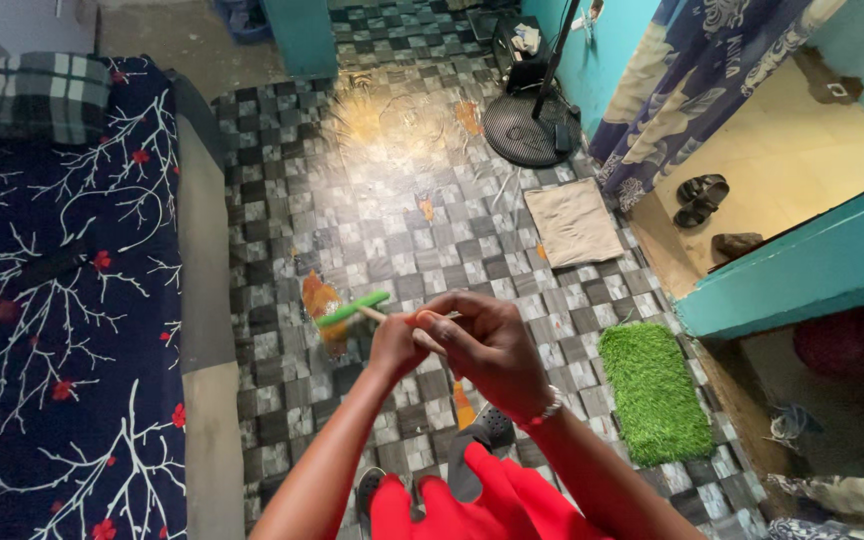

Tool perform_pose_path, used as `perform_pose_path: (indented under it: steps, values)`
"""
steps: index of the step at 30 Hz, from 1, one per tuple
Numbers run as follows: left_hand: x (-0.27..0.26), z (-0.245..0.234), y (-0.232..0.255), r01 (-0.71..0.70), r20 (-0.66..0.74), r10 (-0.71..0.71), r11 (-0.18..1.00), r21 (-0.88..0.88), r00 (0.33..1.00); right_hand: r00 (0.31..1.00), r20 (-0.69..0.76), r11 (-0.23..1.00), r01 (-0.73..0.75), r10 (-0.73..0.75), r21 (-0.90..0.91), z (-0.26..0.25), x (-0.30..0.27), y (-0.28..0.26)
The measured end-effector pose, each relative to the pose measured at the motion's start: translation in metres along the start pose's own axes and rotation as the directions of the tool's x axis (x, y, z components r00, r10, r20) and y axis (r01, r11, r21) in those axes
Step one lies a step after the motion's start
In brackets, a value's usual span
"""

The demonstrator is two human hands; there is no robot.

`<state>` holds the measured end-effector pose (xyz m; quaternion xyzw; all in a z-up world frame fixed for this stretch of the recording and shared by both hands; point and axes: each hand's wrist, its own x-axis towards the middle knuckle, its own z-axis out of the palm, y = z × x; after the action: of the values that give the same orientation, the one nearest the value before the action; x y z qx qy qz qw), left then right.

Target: The person sweeps the floor using a broom, moving the broom across the tiled surface and collecting debris.

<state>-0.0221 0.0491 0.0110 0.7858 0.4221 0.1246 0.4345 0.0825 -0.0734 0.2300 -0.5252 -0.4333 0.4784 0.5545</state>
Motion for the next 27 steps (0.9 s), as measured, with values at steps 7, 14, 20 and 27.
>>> perform_pose_path:
  steps: [7,14,20,27]
  values:
    - [0.059,0.01,-0.079,0.069,0.09,-0.089,0.976,0.205,0.992,0.995,-0.085,0.998,0.048,-0.051,-0.03,0.023,0.038,0.101]
    - [0.046,0.02,-0.101,-0.091,-0.17,0.12,0.982,0.167,0.978,0.997,-0.068,0.997,0.02,-0.025,-0.081,0.049,0.051,0.082]
    - [0.012,0.007,-0.086,-0.011,-0.333,0.048,0.993,0.115,0.942,0.996,-0.09,0.998,0.019,-0.024,-0.057,0.068,0.064,0.021]
    - [-0.025,-0.026,-0.031,0.003,-0.271,0.004,1.0,0.027,0.962,1.0,-0.018,1.0,-0.006,0.006,0.016,0.07,0.064,-0.051]
